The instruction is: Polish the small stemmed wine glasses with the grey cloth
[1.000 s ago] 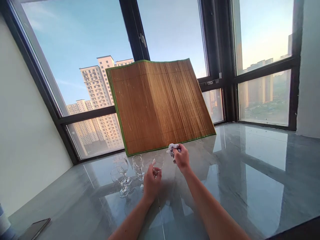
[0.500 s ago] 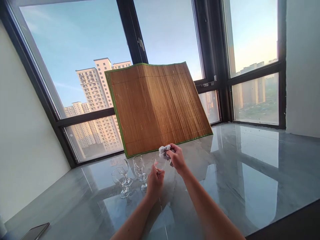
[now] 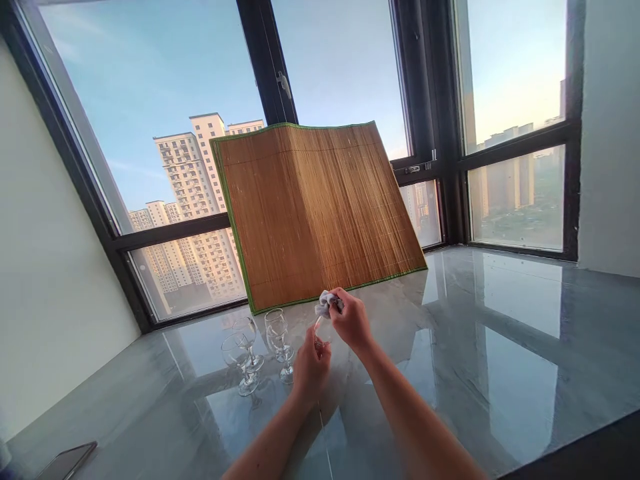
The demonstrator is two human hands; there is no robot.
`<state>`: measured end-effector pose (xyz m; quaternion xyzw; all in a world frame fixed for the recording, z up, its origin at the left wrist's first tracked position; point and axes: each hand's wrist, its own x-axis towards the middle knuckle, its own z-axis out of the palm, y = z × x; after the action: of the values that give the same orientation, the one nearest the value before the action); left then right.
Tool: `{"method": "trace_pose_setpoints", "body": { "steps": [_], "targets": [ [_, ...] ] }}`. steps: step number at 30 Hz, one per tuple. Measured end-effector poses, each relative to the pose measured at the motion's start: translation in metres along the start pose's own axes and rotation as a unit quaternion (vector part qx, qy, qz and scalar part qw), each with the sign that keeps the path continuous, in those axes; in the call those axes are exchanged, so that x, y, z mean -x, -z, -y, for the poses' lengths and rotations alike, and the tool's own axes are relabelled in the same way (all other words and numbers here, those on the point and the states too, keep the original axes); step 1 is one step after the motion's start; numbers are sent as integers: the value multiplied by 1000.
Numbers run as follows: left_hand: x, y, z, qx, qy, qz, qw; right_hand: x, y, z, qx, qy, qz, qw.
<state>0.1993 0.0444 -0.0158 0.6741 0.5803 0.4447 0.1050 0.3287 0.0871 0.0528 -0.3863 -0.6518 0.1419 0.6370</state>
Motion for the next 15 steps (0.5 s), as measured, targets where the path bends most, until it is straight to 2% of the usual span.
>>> {"method": "trace_pose_setpoints", "body": {
  "steps": [3, 10, 12, 15],
  "targets": [
    [1, 0, -1, -5, -2, -6, 1000, -1, 1, -9, 44, -18, -17, 999],
    [0, 0, 0, 16, 19, -32, 999, -5, -4, -25, -35, -163, -22, 986],
    [0, 0, 0, 28, 23, -34, 999, -4, -7, -27, -61, -211, 1, 976],
    [-2, -1, 3, 58, 16, -43, 997, 1, -11, -27, -115, -279, 84, 950]
  ]
}}
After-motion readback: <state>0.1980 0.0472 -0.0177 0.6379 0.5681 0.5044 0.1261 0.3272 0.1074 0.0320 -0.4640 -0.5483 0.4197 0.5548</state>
